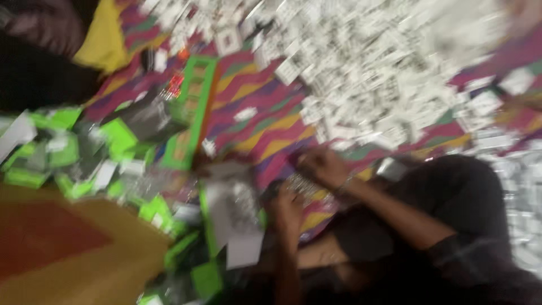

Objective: The person sits on a colorful mat and repeatedly picks up small metal screws from a pile, separating them by hand. The person places the sorted screws into a white box and continues handling the pile.

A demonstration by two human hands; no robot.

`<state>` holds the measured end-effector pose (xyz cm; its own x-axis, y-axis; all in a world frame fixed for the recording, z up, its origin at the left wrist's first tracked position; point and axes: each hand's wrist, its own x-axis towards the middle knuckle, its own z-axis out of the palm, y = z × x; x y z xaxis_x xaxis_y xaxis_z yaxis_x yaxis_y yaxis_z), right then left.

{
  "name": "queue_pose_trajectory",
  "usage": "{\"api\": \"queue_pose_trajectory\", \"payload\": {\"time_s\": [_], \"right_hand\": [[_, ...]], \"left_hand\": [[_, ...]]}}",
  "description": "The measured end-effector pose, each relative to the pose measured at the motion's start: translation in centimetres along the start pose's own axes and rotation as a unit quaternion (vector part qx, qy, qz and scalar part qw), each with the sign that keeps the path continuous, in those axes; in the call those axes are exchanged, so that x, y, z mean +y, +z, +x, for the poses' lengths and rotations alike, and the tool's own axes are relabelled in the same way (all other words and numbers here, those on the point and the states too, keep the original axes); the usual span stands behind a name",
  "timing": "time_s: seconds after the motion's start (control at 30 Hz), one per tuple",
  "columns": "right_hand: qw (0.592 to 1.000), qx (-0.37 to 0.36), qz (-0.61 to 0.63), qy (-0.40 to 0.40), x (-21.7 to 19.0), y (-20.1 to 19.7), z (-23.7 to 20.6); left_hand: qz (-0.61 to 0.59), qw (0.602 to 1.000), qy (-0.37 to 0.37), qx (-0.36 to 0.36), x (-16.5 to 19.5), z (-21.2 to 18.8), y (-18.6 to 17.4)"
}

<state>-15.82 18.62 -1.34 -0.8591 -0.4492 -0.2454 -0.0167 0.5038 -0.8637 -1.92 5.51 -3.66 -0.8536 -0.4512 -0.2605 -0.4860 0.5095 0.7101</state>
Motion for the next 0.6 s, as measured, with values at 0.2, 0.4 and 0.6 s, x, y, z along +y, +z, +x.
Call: {"api": "queue_pose_trajectory", "payload": {"time_s": [0.2,0.4,0.6], "right_hand": [[0.996,-0.033,0.068,0.052,-0.7,-0.4,-0.6],[0.995,-0.096,0.034,-0.008,-0.3,-0.9,-0.7],[0.977,-0.203,0.029,-0.063,0.2,-0.5,-0.9]], "left_hand": [[-0.177,0.983,-0.033,-0.041,-0.3,0.0,0.5],[-0.291,0.956,-0.019,0.018,-0.8,-0.3,1.1],[-0.412,0.909,-0.067,-0.002,0.1,0.0,0.7]]}}
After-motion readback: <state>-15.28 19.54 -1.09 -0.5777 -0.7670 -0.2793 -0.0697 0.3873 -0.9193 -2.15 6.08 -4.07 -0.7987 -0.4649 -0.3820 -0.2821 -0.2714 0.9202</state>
